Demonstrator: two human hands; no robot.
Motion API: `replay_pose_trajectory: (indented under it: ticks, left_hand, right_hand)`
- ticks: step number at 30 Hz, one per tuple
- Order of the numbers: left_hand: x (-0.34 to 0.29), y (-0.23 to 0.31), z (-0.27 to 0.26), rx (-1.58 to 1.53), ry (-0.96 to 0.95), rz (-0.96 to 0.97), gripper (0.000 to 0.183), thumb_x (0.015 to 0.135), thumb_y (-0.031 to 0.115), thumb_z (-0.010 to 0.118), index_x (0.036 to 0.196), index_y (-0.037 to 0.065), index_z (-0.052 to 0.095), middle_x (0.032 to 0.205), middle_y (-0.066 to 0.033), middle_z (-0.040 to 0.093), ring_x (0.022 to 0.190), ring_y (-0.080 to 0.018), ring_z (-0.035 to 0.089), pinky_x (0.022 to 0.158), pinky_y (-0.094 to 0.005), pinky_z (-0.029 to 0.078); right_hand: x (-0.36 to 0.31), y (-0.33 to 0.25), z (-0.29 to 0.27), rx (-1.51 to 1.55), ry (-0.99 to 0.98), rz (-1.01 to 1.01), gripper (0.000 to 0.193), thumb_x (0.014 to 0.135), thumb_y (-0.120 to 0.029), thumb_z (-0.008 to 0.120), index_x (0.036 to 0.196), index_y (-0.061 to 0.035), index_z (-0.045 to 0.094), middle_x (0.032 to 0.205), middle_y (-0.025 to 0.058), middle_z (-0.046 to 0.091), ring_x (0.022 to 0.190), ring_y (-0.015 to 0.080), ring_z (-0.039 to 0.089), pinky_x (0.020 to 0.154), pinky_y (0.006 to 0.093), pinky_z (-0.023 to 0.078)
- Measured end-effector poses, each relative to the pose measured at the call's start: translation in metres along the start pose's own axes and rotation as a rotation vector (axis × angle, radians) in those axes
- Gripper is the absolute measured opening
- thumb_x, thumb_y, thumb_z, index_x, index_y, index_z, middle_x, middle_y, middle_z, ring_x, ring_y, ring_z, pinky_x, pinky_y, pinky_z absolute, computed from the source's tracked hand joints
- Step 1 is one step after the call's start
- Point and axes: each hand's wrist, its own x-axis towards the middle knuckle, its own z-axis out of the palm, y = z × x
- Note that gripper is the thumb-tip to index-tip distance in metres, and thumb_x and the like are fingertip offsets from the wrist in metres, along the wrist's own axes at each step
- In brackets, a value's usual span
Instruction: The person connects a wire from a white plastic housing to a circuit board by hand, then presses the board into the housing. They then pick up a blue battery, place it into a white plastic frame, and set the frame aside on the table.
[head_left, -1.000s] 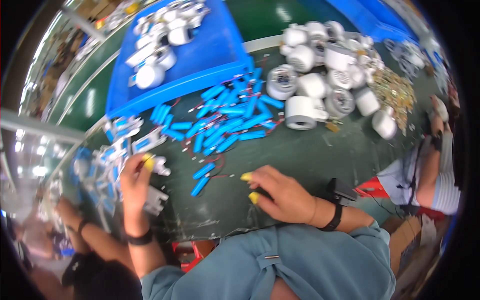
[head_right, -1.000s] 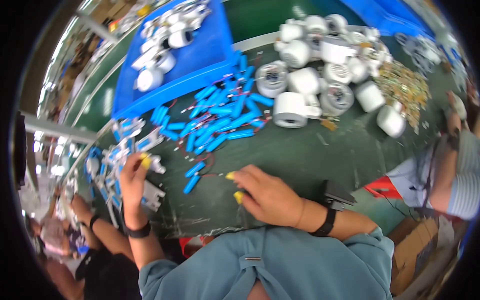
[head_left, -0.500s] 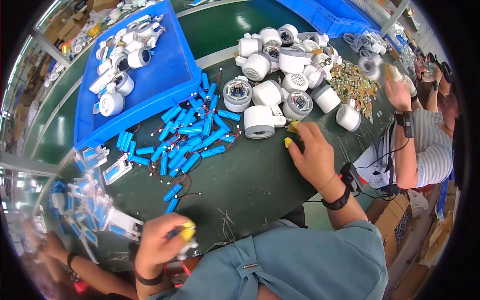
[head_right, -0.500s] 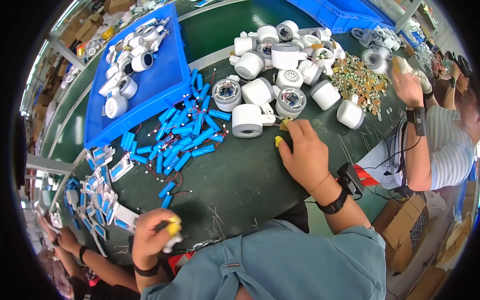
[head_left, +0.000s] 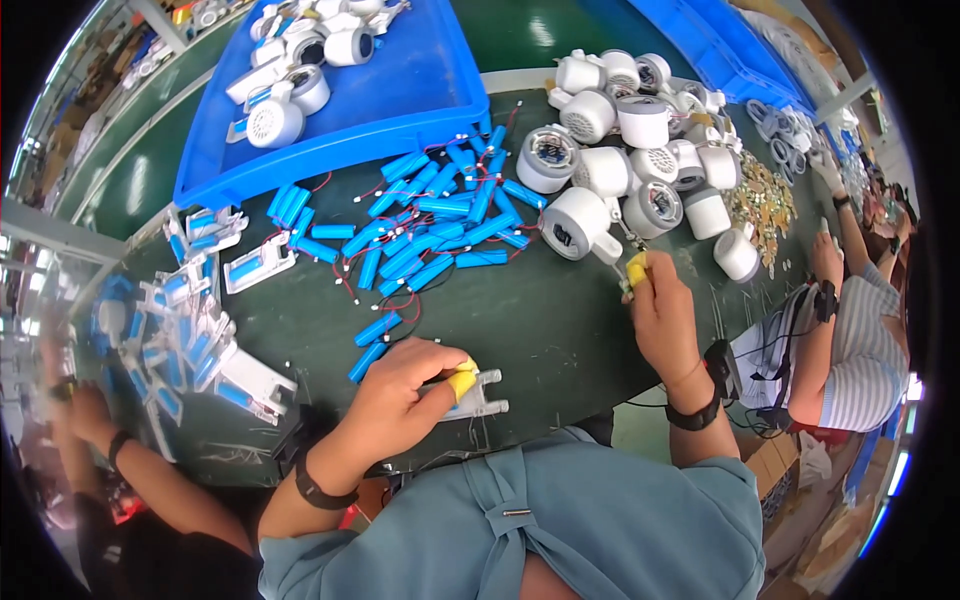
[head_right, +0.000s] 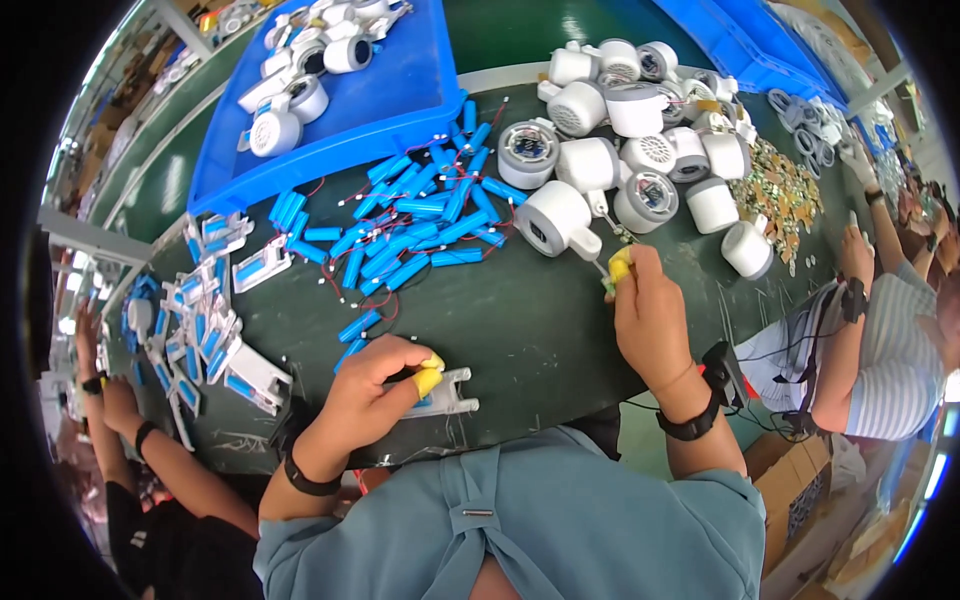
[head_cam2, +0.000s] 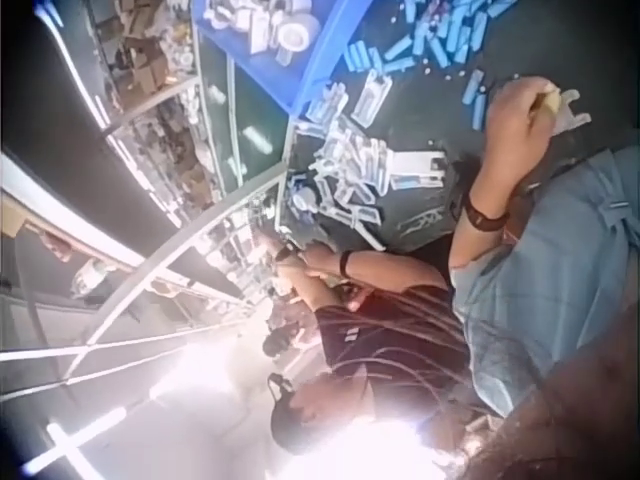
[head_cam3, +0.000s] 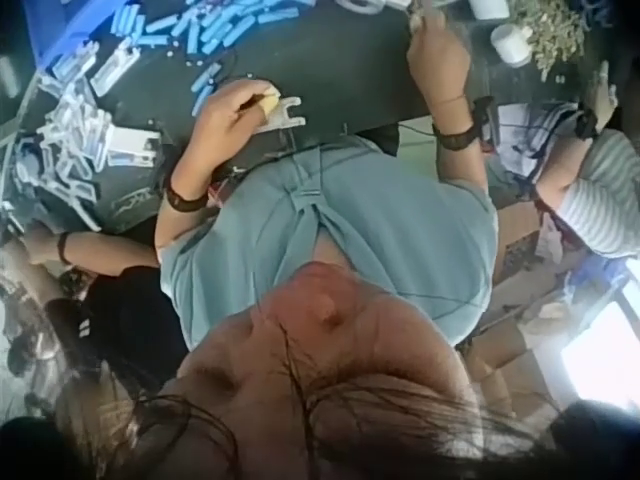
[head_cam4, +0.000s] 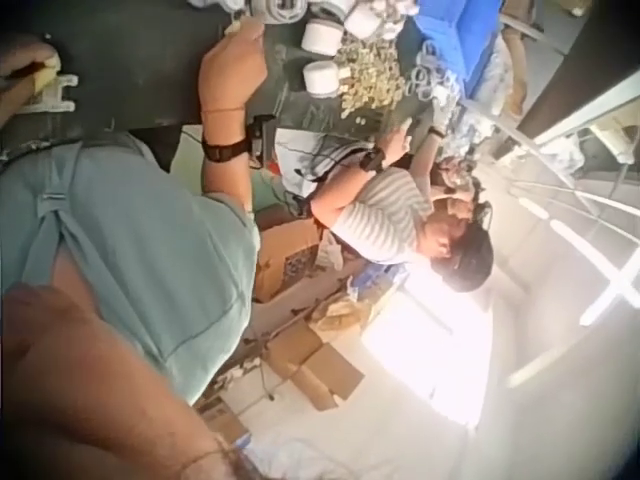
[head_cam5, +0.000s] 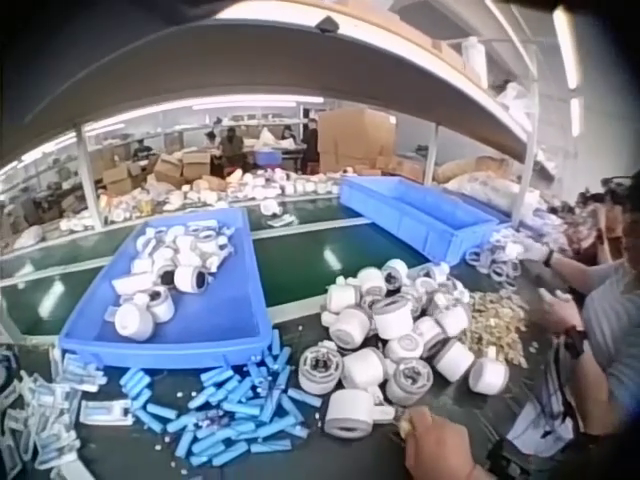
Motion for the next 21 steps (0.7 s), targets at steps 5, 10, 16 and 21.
replay_pose_trajectory:
  ticks: [5,10,16,21]
  left_hand:
    - [0.002,-0.003,0.003,0.009,0.013,0.060,0.021,0.081,-0.002,0.064,0.101,0.003,0.066,0.090,-0.0098,0.067,0.083,-0.0253,0.061,0.070,-0.0339,0.050]
    - [0.004,0.006,0.000,-0.001,-0.023,0.077,0.018,0.082,-0.003,0.065,0.100,0.002,0.066,0.086,-0.0073,0.065,0.076,-0.0176,0.060,0.069,-0.0282,0.047]
    - [-0.004,0.003,-0.004,-0.177,-0.054,-0.154,0.017,0.085,-0.003,0.065,0.102,0.001,0.065,0.089,-0.0050,0.066,0.072,-0.0087,0.058,0.064,-0.0258,0.047]
    - [-0.005,-0.007,-0.004,-0.555,-0.163,-0.431,0.016,0.091,-0.003,0.061,0.107,0.001,0.058,0.094,-0.0086,0.068,0.072,-0.0105,0.063,0.064,-0.0242,0.051]
  right_hand:
    - [-0.015,-0.016,0.002,0.992,-0.336,0.632,0.028,0.101,-0.018,0.049,0.121,0.0003,0.055,0.103,0.0084,0.065,0.065,0.0110,0.057,0.058,0.0253,0.051]
    - [-0.028,-0.018,0.010,1.313,-0.452,0.666,0.035,0.102,-0.016,0.047,0.130,0.0045,0.051,0.114,0.0133,0.064,0.089,0.0162,0.065,0.080,0.0305,0.056]
    - [-0.027,-0.025,0.009,1.285,-0.434,0.675,0.034,0.097,-0.013,0.059,0.125,0.0041,0.053,0.112,0.0103,0.064,0.090,0.0159,0.065,0.084,0.0304,0.056]
    - [-0.026,-0.028,0.009,1.077,-0.424,0.647,0.031,0.093,-0.008,0.062,0.120,0.0039,0.054,0.101,0.0079,0.064,0.085,0.0140,0.065,0.076,0.0272,0.057]
